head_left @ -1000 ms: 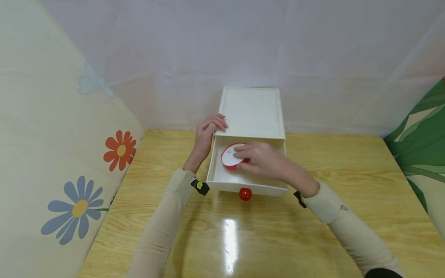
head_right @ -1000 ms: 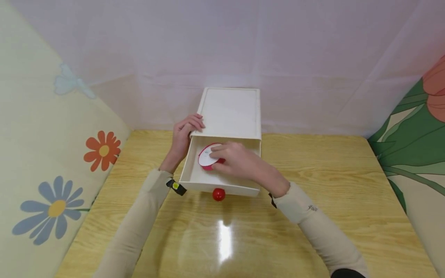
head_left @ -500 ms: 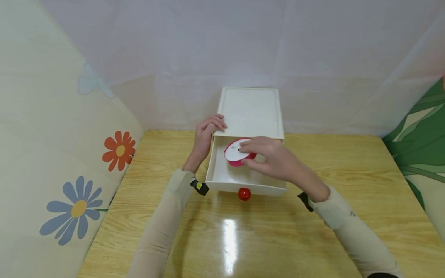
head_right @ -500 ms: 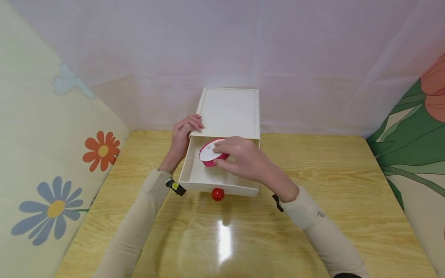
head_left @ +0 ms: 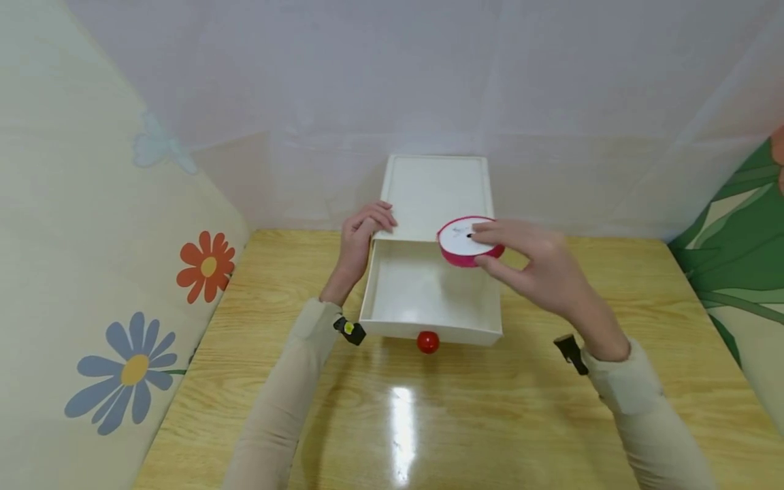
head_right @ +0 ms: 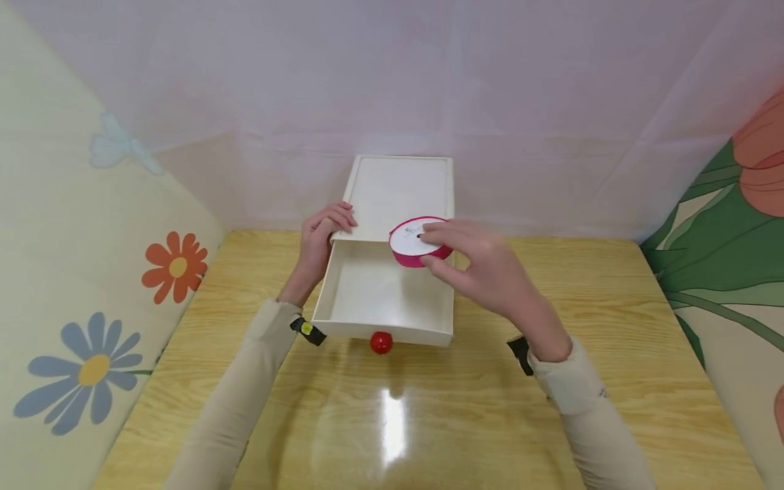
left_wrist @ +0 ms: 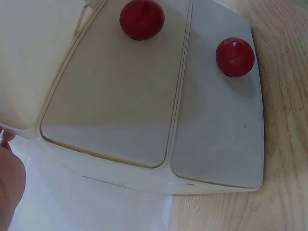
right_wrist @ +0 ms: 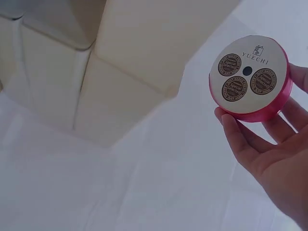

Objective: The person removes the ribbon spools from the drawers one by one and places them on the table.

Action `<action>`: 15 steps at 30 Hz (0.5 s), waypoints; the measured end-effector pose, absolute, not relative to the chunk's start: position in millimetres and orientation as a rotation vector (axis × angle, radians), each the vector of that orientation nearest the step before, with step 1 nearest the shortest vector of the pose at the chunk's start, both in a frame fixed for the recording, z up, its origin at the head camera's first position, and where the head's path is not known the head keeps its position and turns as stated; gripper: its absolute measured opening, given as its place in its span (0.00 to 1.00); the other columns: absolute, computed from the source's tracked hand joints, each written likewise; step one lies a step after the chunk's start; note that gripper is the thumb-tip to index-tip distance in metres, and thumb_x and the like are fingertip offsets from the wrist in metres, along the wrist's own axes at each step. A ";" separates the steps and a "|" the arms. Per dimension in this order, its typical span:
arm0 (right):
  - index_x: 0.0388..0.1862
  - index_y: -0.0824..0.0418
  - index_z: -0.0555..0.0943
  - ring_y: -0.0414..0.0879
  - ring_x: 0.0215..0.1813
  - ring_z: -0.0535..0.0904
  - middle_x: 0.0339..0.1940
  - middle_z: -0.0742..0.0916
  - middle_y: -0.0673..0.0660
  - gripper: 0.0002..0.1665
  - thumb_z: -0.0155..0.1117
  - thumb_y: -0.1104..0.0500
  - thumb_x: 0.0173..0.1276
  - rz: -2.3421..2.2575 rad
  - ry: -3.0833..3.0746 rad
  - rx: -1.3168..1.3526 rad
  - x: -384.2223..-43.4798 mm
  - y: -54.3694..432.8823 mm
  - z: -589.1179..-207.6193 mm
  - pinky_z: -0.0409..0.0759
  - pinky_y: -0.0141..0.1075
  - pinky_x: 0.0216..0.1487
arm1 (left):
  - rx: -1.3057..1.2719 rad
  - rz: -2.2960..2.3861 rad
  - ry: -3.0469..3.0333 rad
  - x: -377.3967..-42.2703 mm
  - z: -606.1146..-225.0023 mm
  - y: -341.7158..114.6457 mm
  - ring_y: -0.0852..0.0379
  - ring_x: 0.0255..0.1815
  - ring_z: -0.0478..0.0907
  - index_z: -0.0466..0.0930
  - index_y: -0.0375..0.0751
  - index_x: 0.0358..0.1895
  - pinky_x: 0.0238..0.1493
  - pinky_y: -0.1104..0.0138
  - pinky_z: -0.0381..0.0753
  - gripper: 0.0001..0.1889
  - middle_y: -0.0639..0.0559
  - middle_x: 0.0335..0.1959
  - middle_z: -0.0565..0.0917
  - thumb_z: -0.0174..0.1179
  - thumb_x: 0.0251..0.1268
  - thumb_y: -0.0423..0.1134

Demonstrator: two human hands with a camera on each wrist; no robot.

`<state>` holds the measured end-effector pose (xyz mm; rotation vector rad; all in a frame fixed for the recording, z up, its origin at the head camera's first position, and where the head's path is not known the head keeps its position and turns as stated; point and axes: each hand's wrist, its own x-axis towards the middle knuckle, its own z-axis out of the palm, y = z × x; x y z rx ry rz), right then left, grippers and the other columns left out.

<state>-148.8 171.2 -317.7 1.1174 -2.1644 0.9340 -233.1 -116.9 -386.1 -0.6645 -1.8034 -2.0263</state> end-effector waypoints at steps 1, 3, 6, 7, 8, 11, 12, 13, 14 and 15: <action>0.50 0.68 0.88 0.62 0.57 0.86 0.51 0.90 0.61 0.22 0.77 0.70 0.54 0.947 -2.152 1.102 -149.0 175.7 -317.8 0.79 0.38 0.65 | -0.668 -2.025 -1.803 -230.9 -383.6 -116.4 0.56 0.53 0.77 0.72 0.15 0.24 0.69 0.58 0.67 0.12 0.61 0.31 0.86 0.43 0.65 0.18; 0.50 0.68 0.88 0.62 0.56 0.86 0.49 0.91 0.61 0.21 0.76 0.69 0.55 0.981 -2.131 1.060 -149.0 184.5 -318.7 0.74 0.30 0.66 | -0.678 -2.025 -1.798 -226.6 -379.0 -115.7 0.56 0.53 0.77 0.72 0.15 0.24 0.69 0.58 0.67 0.13 0.61 0.31 0.86 0.43 0.66 0.18; 0.50 0.68 0.89 0.64 0.53 0.86 0.48 0.91 0.62 0.19 0.74 0.56 0.66 0.991 -2.104 0.998 -149.7 196.4 -321.2 0.73 0.25 0.65 | -0.682 -2.025 -1.795 -223.5 -376.0 -115.3 0.57 0.53 0.77 0.72 0.15 0.24 0.70 0.58 0.67 0.13 0.61 0.31 0.86 0.42 0.67 0.19; 0.49 0.68 0.89 0.64 0.53 0.86 0.48 0.91 0.63 0.22 0.72 0.50 0.70 0.981 -2.106 0.974 -149.9 200.2 -322.3 0.73 0.25 0.65 | -0.682 -2.026 -1.794 -223.5 -376.0 -115.2 0.56 0.53 0.77 0.72 0.15 0.24 0.70 0.58 0.67 0.14 0.61 0.31 0.86 0.42 0.67 0.19; 0.49 0.68 0.89 0.64 0.52 0.86 0.48 0.91 0.63 0.25 0.69 0.46 0.72 0.977 -2.102 0.953 -150.4 203.8 -323.8 0.73 0.24 0.64 | -0.682 -2.027 -1.794 -222.8 -375.4 -115.1 0.56 0.53 0.77 0.72 0.15 0.25 0.69 0.58 0.67 0.14 0.61 0.31 0.86 0.42 0.67 0.19; 0.49 0.68 0.89 0.64 0.52 0.87 0.50 0.90 0.64 0.29 0.66 0.41 0.74 0.949 -2.116 0.898 -152.0 214.3 -329.5 0.72 0.23 0.64 | -0.676 -2.028 -1.794 -223.4 -375.6 -114.5 0.56 0.52 0.77 0.72 0.15 0.24 0.69 0.59 0.67 0.14 0.60 0.31 0.85 0.42 0.67 0.19; 0.49 0.68 0.89 0.64 0.52 0.87 0.50 0.90 0.64 0.27 0.68 0.44 0.73 0.940 -2.126 0.878 -152.4 217.8 -331.8 0.72 0.22 0.64 | -0.672 -2.029 -1.795 -224.8 -376.9 -114.4 0.56 0.52 0.77 0.72 0.15 0.24 0.69 0.59 0.67 0.14 0.60 0.30 0.85 0.42 0.66 0.19; 0.50 0.68 0.89 0.63 0.53 0.87 0.51 0.90 0.64 0.23 0.71 0.48 0.71 0.928 -2.141 0.857 -152.6 221.4 -334.0 0.71 0.21 0.63 | -0.669 -2.029 -1.796 -226.8 -378.8 -114.5 0.56 0.52 0.77 0.72 0.15 0.24 0.69 0.59 0.67 0.14 0.60 0.30 0.85 0.42 0.66 0.19; 0.50 0.68 0.89 0.64 0.53 0.86 0.51 0.90 0.64 0.19 0.73 0.54 0.68 0.927 -2.145 0.837 -153.1 224.6 -336.7 0.71 0.21 0.63 | -0.665 -2.028 -1.797 -229.0 -381.3 -114.7 0.56 0.52 0.77 0.71 0.15 0.23 0.69 0.59 0.67 0.14 0.60 0.30 0.85 0.42 0.66 0.18; 0.50 0.68 0.89 0.64 0.53 0.86 0.51 0.90 0.64 0.18 0.76 0.59 0.65 0.920 -2.155 0.811 -153.4 228.0 -339.1 0.70 0.20 0.63 | -0.662 -2.028 -1.797 -231.9 -384.4 -115.1 0.55 0.52 0.77 0.71 0.15 0.23 0.68 0.59 0.67 0.14 0.59 0.30 0.85 0.41 0.66 0.18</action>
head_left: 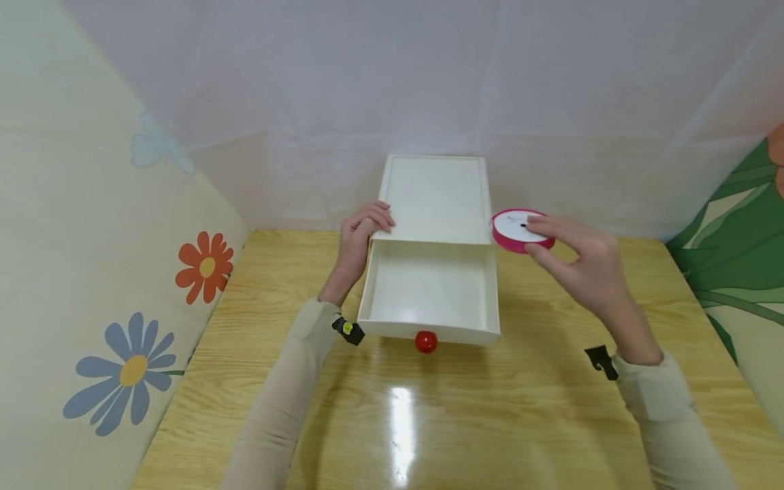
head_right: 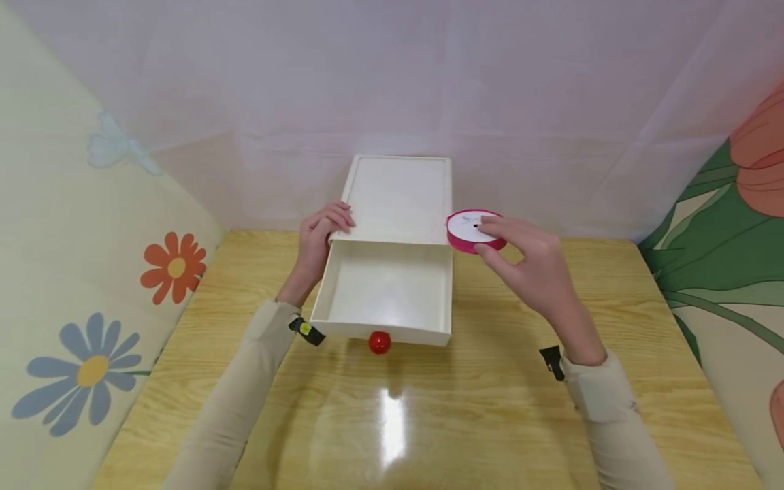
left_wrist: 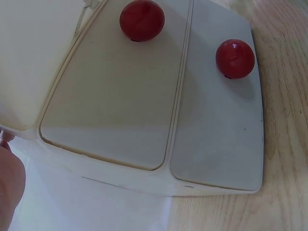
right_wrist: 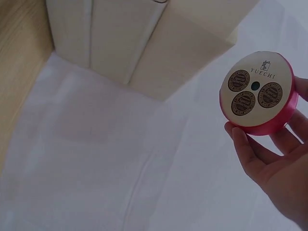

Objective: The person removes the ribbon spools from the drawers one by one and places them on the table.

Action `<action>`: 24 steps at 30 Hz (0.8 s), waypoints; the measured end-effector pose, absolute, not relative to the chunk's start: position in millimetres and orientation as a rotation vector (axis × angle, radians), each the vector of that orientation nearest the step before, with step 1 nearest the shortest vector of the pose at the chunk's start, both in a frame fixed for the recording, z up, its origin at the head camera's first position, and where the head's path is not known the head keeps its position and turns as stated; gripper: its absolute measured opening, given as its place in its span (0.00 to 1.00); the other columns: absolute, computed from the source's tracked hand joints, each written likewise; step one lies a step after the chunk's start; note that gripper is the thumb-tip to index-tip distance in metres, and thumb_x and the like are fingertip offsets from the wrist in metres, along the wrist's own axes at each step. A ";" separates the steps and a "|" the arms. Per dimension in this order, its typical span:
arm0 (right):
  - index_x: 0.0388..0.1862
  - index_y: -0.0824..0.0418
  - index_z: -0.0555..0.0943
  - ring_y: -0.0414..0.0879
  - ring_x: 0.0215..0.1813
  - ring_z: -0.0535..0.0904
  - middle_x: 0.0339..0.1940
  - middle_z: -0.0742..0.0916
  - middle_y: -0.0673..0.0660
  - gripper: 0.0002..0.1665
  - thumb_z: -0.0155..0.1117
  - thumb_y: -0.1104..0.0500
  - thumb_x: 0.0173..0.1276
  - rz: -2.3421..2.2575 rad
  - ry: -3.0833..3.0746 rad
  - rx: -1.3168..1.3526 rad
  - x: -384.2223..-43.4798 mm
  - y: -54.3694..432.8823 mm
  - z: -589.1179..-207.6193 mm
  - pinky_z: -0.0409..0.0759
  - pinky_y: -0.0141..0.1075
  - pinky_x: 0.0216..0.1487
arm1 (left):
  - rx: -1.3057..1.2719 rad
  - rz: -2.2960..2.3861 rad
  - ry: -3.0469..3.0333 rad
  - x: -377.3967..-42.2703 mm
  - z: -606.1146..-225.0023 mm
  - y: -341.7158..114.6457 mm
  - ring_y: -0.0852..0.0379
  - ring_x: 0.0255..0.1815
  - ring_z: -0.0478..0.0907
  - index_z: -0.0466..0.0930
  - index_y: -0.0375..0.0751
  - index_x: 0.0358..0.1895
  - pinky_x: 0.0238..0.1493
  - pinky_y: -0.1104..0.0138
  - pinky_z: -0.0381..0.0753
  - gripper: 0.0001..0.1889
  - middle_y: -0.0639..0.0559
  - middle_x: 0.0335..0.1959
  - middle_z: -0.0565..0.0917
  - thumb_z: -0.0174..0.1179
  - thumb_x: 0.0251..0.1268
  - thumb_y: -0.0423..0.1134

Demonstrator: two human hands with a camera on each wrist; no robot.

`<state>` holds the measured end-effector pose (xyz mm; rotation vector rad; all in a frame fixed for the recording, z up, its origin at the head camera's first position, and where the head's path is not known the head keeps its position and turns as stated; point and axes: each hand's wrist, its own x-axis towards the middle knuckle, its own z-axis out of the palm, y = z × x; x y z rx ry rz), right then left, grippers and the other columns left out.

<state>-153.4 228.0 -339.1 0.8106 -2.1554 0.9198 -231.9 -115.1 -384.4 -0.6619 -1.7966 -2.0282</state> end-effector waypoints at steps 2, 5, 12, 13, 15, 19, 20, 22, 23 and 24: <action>0.50 0.68 0.89 0.64 0.53 0.87 0.50 0.90 0.64 0.20 0.78 0.68 0.56 0.907 -2.169 0.763 -153.9 234.0 -344.2 0.69 0.19 0.62 | -0.663 -2.026 -1.795 -237.5 -390.5 -115.8 0.55 0.52 0.77 0.71 0.15 0.23 0.69 0.59 0.67 0.14 0.59 0.30 0.85 0.41 0.66 0.18; 0.49 0.69 0.89 0.65 0.52 0.87 0.48 0.90 0.65 0.23 0.78 0.73 0.51 0.886 -2.185 0.699 -155.3 242.6 -351.7 0.68 0.17 0.60 | -0.671 -2.022 -1.787 -242.9 -396.5 -116.6 0.54 0.53 0.77 0.72 0.16 0.23 0.69 0.58 0.67 0.14 0.60 0.31 0.85 0.42 0.67 0.18; 0.48 0.71 0.88 0.66 0.49 0.87 0.46 0.90 0.68 0.20 0.78 0.73 0.54 0.826 -2.239 0.602 -163.1 260.2 -379.2 0.65 0.14 0.59 | -0.699 -2.002 -1.751 -246.3 -400.7 -118.6 0.51 0.53 0.78 0.74 0.19 0.22 0.70 0.56 0.67 0.15 0.59 0.31 0.86 0.45 0.66 0.22; 0.48 0.71 0.88 0.66 0.49 0.87 0.46 0.90 0.68 0.19 0.78 0.72 0.55 0.817 -2.263 0.575 -164.0 262.4 -385.2 0.68 0.17 0.59 | -0.705 -1.998 -1.747 -246.5 -400.8 -119.0 0.51 0.53 0.78 0.74 0.19 0.22 0.70 0.56 0.67 0.15 0.59 0.31 0.86 0.45 0.66 0.23; 0.48 0.72 0.88 0.67 0.49 0.86 0.46 0.90 0.69 0.18 0.78 0.71 0.56 0.804 -2.315 0.524 -166.4 266.7 -398.2 0.76 0.27 0.57 | -0.706 -1.990 -1.750 -246.8 -401.0 -119.5 0.51 0.53 0.78 0.74 0.20 0.22 0.70 0.56 0.67 0.15 0.59 0.31 0.86 0.46 0.66 0.24; 0.46 0.72 0.88 0.67 0.46 0.86 0.44 0.89 0.70 0.16 0.76 0.69 0.58 0.827 -2.403 0.421 -171.9 274.8 -424.2 0.80 0.53 0.45 | -0.698 -1.988 -1.766 -246.8 -401.1 -119.5 0.51 0.53 0.78 0.74 0.20 0.22 0.70 0.56 0.67 0.15 0.60 0.31 0.86 0.46 0.65 0.25; 0.46 0.72 0.88 0.67 0.45 0.86 0.44 0.89 0.71 0.15 0.76 0.69 0.59 0.829 -2.421 0.406 -173.9 277.3 -430.8 0.79 0.55 0.42 | -0.695 -1.989 -1.769 -246.9 -401.3 -119.2 0.52 0.53 0.78 0.74 0.20 0.22 0.70 0.55 0.67 0.15 0.60 0.31 0.86 0.46 0.65 0.26; 0.46 0.72 0.88 0.66 0.42 0.86 0.43 0.89 0.72 0.15 0.74 0.67 0.61 0.832 -2.472 0.374 -177.2 281.5 -442.4 0.78 0.54 0.38 | -0.688 -1.993 -1.775 -246.5 -401.6 -118.8 0.52 0.53 0.78 0.74 0.20 0.22 0.70 0.55 0.67 0.15 0.61 0.31 0.86 0.46 0.65 0.26; 0.47 0.72 0.87 0.66 0.42 0.86 0.44 0.89 0.72 0.14 0.74 0.66 0.63 0.833 -2.501 0.359 -178.1 283.0 -447.1 0.79 0.54 0.39 | -0.684 -1.996 -1.778 -246.0 -401.4 -118.5 0.52 0.53 0.78 0.74 0.20 0.22 0.71 0.56 0.67 0.15 0.61 0.31 0.86 0.46 0.65 0.26; 0.47 0.72 0.87 0.66 0.42 0.85 0.44 0.89 0.72 0.14 0.73 0.65 0.64 0.832 -2.531 0.349 -178.7 284.2 -451.1 0.79 0.54 0.39 | -0.684 -2.002 -1.775 -245.8 -401.4 -118.3 0.52 0.53 0.78 0.74 0.20 0.22 0.71 0.56 0.67 0.14 0.61 0.31 0.86 0.46 0.65 0.26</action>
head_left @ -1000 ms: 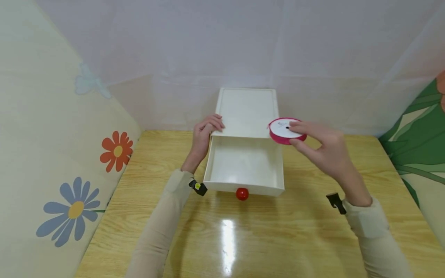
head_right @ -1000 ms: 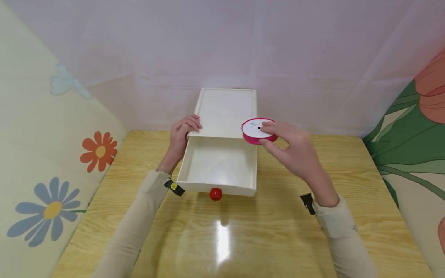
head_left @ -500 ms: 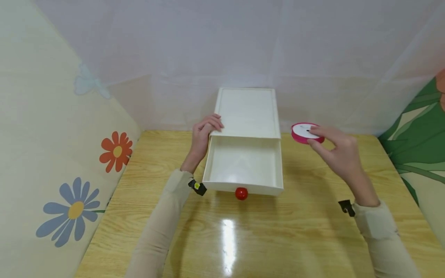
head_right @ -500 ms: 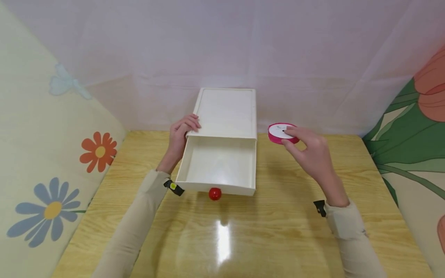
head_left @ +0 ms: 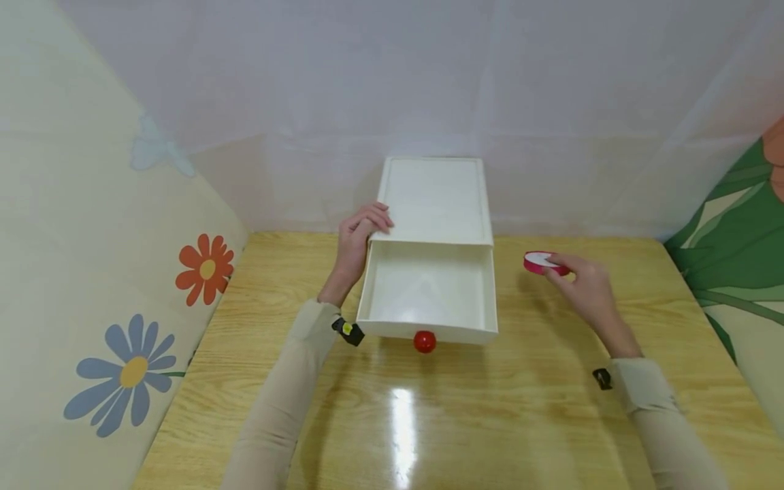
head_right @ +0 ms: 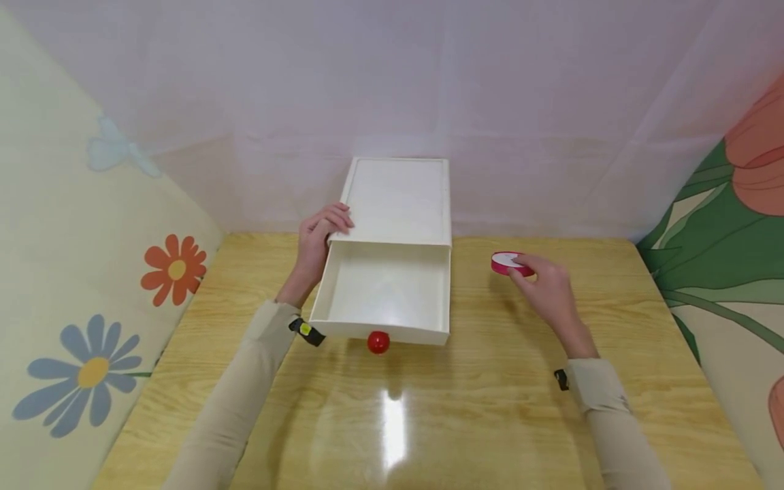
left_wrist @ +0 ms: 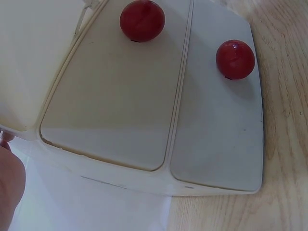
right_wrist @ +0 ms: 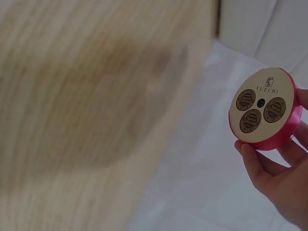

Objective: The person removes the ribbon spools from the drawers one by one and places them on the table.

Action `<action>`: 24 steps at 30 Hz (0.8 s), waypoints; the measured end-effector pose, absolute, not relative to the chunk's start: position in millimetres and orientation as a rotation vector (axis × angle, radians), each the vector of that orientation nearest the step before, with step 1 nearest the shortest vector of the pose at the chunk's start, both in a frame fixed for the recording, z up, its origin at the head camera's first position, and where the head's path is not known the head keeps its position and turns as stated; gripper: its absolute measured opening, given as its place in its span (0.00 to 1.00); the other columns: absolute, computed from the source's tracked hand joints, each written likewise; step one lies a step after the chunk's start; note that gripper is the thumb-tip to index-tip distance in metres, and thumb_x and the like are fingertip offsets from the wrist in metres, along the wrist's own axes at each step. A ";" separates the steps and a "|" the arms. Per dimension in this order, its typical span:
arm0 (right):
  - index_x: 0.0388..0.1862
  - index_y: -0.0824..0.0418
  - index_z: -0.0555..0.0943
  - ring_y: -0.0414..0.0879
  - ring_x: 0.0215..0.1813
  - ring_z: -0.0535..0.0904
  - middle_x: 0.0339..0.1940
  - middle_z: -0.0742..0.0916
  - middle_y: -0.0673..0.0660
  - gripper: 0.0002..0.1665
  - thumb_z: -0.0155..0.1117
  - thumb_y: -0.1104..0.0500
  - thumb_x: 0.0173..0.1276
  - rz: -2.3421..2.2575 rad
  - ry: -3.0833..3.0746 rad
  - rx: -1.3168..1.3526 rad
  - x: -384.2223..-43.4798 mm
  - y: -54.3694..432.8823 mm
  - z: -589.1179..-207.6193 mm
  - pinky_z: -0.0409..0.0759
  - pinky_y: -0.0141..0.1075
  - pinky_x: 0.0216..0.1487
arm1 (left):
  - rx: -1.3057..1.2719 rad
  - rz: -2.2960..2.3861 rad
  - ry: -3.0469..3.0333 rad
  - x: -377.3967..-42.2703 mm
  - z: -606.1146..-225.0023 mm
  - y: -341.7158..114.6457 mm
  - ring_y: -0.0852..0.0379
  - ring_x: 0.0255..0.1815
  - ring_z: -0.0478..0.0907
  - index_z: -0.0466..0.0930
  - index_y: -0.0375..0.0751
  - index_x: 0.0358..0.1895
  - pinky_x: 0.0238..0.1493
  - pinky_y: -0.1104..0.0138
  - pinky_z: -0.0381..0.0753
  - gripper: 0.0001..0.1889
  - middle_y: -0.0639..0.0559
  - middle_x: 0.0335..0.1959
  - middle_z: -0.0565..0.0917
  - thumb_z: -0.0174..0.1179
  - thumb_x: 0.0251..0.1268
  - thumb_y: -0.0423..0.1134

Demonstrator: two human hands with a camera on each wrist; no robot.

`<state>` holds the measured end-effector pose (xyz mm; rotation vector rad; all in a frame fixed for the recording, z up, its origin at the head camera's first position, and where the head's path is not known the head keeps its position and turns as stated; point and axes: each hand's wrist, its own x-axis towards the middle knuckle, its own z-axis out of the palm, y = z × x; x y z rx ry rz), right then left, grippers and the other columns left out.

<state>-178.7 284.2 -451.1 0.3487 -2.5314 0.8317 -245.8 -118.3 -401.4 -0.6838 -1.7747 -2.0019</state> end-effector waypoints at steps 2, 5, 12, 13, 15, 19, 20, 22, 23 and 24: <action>0.48 0.73 0.87 0.67 0.44 0.85 0.45 0.88 0.73 0.15 0.72 0.64 0.66 0.828 -2.588 0.331 -179.7 285.7 -457.3 0.81 0.56 0.41 | -0.685 -2.009 -1.768 -245.5 -401.7 -118.2 0.52 0.53 0.78 0.74 0.20 0.22 0.70 0.56 0.67 0.14 0.60 0.31 0.86 0.45 0.65 0.25; 0.49 0.74 0.86 0.68 0.46 0.85 0.45 0.88 0.74 0.15 0.70 0.64 0.68 0.834 -2.656 0.324 -179.5 285.6 -462.1 0.81 0.62 0.46 | -0.681 -2.025 -1.758 -245.0 -401.4 -118.1 0.51 0.53 0.78 0.74 0.20 0.23 0.70 0.56 0.67 0.14 0.59 0.30 0.86 0.45 0.65 0.24; 0.49 0.75 0.85 0.64 0.41 0.84 0.45 0.88 0.74 0.15 0.67 0.63 0.71 0.835 -2.753 0.321 -181.9 285.1 -472.1 0.81 0.56 0.40 | -0.652 -2.043 -1.765 -243.5 -399.9 -117.2 0.52 0.53 0.78 0.75 0.22 0.22 0.69 0.58 0.67 0.15 0.59 0.30 0.86 0.44 0.65 0.22; 0.49 0.75 0.85 0.64 0.41 0.84 0.45 0.88 0.75 0.15 0.66 0.63 0.71 0.838 -2.762 0.312 -182.8 285.3 -473.6 0.81 0.56 0.40 | -0.651 -2.045 -1.765 -243.4 -399.8 -117.1 0.52 0.53 0.78 0.75 0.22 0.22 0.69 0.58 0.67 0.15 0.59 0.30 0.86 0.44 0.66 0.22; 0.49 0.75 0.85 0.65 0.41 0.84 0.46 0.87 0.75 0.16 0.65 0.63 0.71 0.843 -2.772 0.297 -184.0 285.9 -475.7 0.81 0.58 0.41 | -0.658 -2.046 -1.759 -243.6 -399.9 -116.9 0.52 0.53 0.78 0.74 0.20 0.22 0.69 0.57 0.67 0.14 0.58 0.30 0.86 0.44 0.66 0.21; 0.49 0.75 0.85 0.67 0.45 0.84 0.47 0.87 0.76 0.17 0.65 0.62 0.70 0.839 -2.811 0.271 -185.8 287.6 -479.4 0.81 0.61 0.44 | -0.664 -2.046 -1.760 -243.5 -399.7 -116.8 0.52 0.53 0.78 0.73 0.18 0.23 0.69 0.58 0.67 0.15 0.59 0.30 0.86 0.44 0.67 0.21; 0.49 0.75 0.85 0.67 0.44 0.84 0.48 0.87 0.76 0.17 0.65 0.62 0.70 0.846 -2.824 0.267 -186.0 288.0 -479.6 0.81 0.61 0.44 | -0.664 -2.044 -1.761 -243.6 -399.6 -116.8 0.52 0.53 0.78 0.73 0.18 0.23 0.69 0.58 0.67 0.15 0.59 0.30 0.86 0.43 0.68 0.21; 0.50 0.75 0.85 0.67 0.46 0.83 0.49 0.86 0.77 0.17 0.65 0.62 0.71 0.845 -2.852 0.262 -186.3 288.8 -479.9 0.81 0.61 0.46 | -0.665 -2.042 -1.763 -243.6 -399.6 -117.0 0.52 0.53 0.78 0.73 0.18 0.23 0.69 0.58 0.67 0.15 0.59 0.30 0.86 0.44 0.68 0.21; 0.50 0.76 0.85 0.68 0.47 0.83 0.50 0.86 0.77 0.17 0.66 0.62 0.71 0.842 -2.864 0.265 -186.6 289.4 -480.1 0.81 0.61 0.47 | -0.664 -2.042 -1.762 -243.6 -399.7 -117.1 0.52 0.53 0.78 0.73 0.18 0.23 0.69 0.58 0.67 0.15 0.59 0.30 0.86 0.44 0.68 0.21; 0.51 0.76 0.84 0.68 0.49 0.83 0.50 0.86 0.77 0.17 0.66 0.62 0.71 0.843 -2.877 0.268 -186.6 289.9 -480.2 0.81 0.62 0.48 | -0.665 -2.041 -1.760 -243.6 -399.8 -117.1 0.52 0.53 0.78 0.73 0.18 0.23 0.69 0.58 0.68 0.15 0.59 0.30 0.86 0.44 0.67 0.21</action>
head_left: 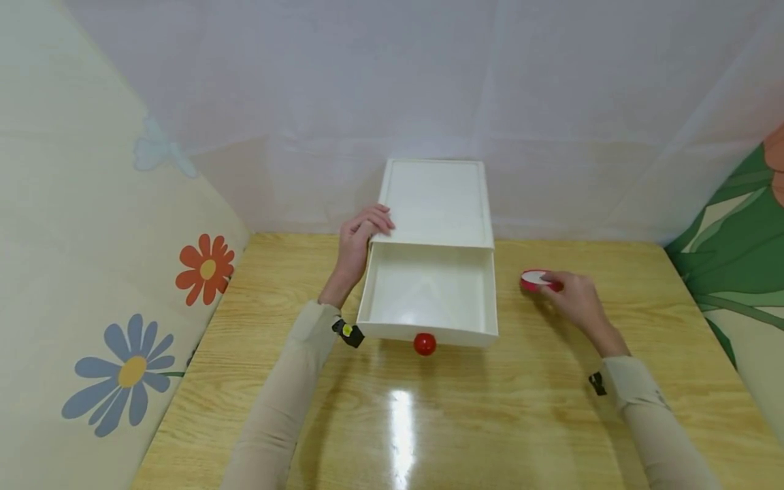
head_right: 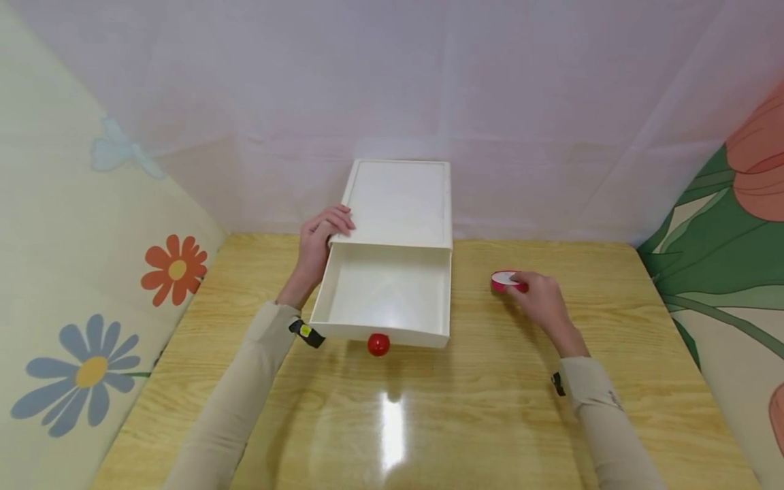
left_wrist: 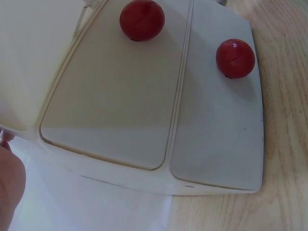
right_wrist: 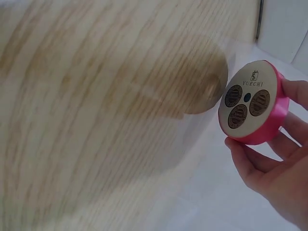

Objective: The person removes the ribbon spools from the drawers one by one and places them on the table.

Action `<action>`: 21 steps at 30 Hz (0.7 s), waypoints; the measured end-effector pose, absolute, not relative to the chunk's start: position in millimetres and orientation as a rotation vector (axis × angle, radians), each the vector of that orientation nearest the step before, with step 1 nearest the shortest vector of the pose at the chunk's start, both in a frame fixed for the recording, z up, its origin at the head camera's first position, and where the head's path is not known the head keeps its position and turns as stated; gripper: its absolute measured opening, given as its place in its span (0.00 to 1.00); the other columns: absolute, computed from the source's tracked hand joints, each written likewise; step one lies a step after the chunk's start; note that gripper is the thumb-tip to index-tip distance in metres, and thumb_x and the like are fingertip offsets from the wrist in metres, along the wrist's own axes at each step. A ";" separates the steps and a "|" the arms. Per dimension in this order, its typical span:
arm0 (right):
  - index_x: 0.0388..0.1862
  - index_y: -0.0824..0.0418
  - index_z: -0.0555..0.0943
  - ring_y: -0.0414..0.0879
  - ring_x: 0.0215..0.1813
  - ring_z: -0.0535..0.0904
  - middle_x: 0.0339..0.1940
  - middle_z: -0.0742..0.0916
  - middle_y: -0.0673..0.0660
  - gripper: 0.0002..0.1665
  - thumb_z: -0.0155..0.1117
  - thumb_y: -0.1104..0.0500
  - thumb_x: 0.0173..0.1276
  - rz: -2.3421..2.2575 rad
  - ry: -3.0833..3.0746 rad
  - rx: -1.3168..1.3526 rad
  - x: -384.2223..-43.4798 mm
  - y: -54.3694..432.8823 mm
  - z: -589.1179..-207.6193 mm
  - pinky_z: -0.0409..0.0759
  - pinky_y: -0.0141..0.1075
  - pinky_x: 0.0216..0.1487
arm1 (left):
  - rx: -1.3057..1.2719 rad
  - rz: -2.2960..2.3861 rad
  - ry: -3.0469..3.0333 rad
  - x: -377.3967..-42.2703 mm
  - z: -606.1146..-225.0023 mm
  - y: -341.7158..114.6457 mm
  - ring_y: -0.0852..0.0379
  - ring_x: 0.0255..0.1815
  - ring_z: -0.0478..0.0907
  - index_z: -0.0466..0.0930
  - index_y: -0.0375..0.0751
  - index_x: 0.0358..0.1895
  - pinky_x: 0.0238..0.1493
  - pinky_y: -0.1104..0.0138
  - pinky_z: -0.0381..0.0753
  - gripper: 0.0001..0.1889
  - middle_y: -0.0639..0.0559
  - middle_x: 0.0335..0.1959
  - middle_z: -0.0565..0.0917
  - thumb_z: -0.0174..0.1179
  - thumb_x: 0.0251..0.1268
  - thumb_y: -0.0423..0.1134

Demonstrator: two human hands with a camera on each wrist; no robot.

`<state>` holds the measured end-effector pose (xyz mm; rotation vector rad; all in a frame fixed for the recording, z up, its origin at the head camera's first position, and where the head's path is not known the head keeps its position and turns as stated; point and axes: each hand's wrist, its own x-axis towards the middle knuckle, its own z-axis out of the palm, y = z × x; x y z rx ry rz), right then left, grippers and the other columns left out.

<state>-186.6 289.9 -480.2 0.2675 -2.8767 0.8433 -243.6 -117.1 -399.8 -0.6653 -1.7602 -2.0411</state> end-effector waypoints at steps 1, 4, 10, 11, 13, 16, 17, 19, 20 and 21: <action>0.51 0.76 0.84 0.69 0.50 0.83 0.51 0.85 0.77 0.17 0.67 0.62 0.71 0.838 -2.887 0.275 -186.5 290.2 -480.2 0.81 0.63 0.50 | -0.666 -2.041 -1.758 -243.7 -399.9 -117.0 0.52 0.53 0.78 0.73 0.18 0.23 0.69 0.58 0.68 0.14 0.59 0.30 0.86 0.44 0.67 0.21; 0.51 0.76 0.84 0.72 0.55 0.82 0.51 0.85 0.77 0.18 0.68 0.63 0.69 0.800 -2.911 0.313 -186.9 292.1 -481.9 0.79 0.65 0.54 | -0.665 -2.047 -1.753 -243.6 -399.6 -116.7 0.52 0.53 0.78 0.73 0.18 0.23 0.69 0.57 0.67 0.14 0.58 0.30 0.86 0.44 0.66 0.21; 0.49 0.76 0.85 0.68 0.47 0.85 0.48 0.87 0.74 0.16 0.68 0.62 0.71 0.772 -2.938 0.366 -188.0 295.9 -488.2 0.82 0.62 0.49 | -0.669 -2.059 -1.749 -243.4 -399.3 -116.7 0.52 0.53 0.78 0.75 0.22 0.22 0.70 0.57 0.67 0.15 0.58 0.30 0.86 0.45 0.67 0.22; 0.48 0.75 0.85 0.65 0.45 0.86 0.46 0.88 0.73 0.16 0.68 0.62 0.72 0.772 -2.943 0.371 -188.3 296.4 -489.2 0.83 0.60 0.47 | -0.672 -2.058 -1.747 -243.6 -399.6 -116.8 0.51 0.53 0.78 0.75 0.22 0.22 0.70 0.57 0.67 0.15 0.58 0.30 0.86 0.45 0.67 0.22; 0.47 0.74 0.86 0.59 0.40 0.85 0.44 0.89 0.71 0.14 0.66 0.62 0.73 0.771 -2.952 0.381 -189.0 297.1 -491.0 0.83 0.56 0.43 | -0.671 -2.060 -1.742 -243.5 -399.4 -116.6 0.52 0.53 0.78 0.75 0.22 0.22 0.70 0.57 0.67 0.15 0.58 0.30 0.86 0.45 0.67 0.22; 0.47 0.74 0.86 0.52 0.35 0.82 0.43 0.89 0.70 0.14 0.65 0.62 0.73 0.768 -2.964 0.387 -189.4 297.7 -492.0 0.81 0.48 0.38 | -0.675 -2.055 -1.737 -243.6 -399.6 -116.6 0.52 0.53 0.78 0.74 0.20 0.22 0.70 0.57 0.67 0.14 0.58 0.30 0.86 0.45 0.66 0.22; 0.47 0.74 0.86 0.51 0.34 0.81 0.43 0.89 0.70 0.14 0.65 0.63 0.73 0.770 -2.967 0.386 -189.6 297.9 -492.0 0.80 0.46 0.36 | -0.676 -2.054 -1.736 -243.4 -399.3 -116.5 0.52 0.53 0.78 0.74 0.20 0.22 0.70 0.57 0.67 0.15 0.58 0.30 0.86 0.45 0.66 0.22; 0.47 0.75 0.86 0.50 0.32 0.79 0.43 0.89 0.70 0.13 0.65 0.64 0.73 0.773 -2.969 0.388 -189.8 297.8 -491.8 0.78 0.43 0.34 | -0.678 -2.055 -1.733 -243.3 -399.4 -116.5 0.52 0.53 0.78 0.74 0.20 0.22 0.70 0.57 0.67 0.15 0.58 0.30 0.86 0.44 0.67 0.22; 0.47 0.75 0.85 0.49 0.32 0.79 0.44 0.89 0.71 0.13 0.65 0.64 0.72 0.779 -2.967 0.390 -189.6 297.4 -491.4 0.77 0.42 0.34 | -0.679 -2.055 -1.732 -243.3 -399.5 -116.5 0.52 0.53 0.78 0.73 0.19 0.22 0.70 0.57 0.67 0.15 0.58 0.30 0.86 0.44 0.67 0.21; 0.47 0.75 0.85 0.50 0.32 0.79 0.45 0.88 0.71 0.13 0.65 0.65 0.72 0.781 -2.965 0.393 -189.6 297.2 -491.4 0.77 0.42 0.33 | -0.678 -2.058 -1.731 -243.3 -399.5 -116.5 0.52 0.53 0.78 0.73 0.19 0.22 0.70 0.57 0.67 0.15 0.58 0.30 0.86 0.44 0.67 0.21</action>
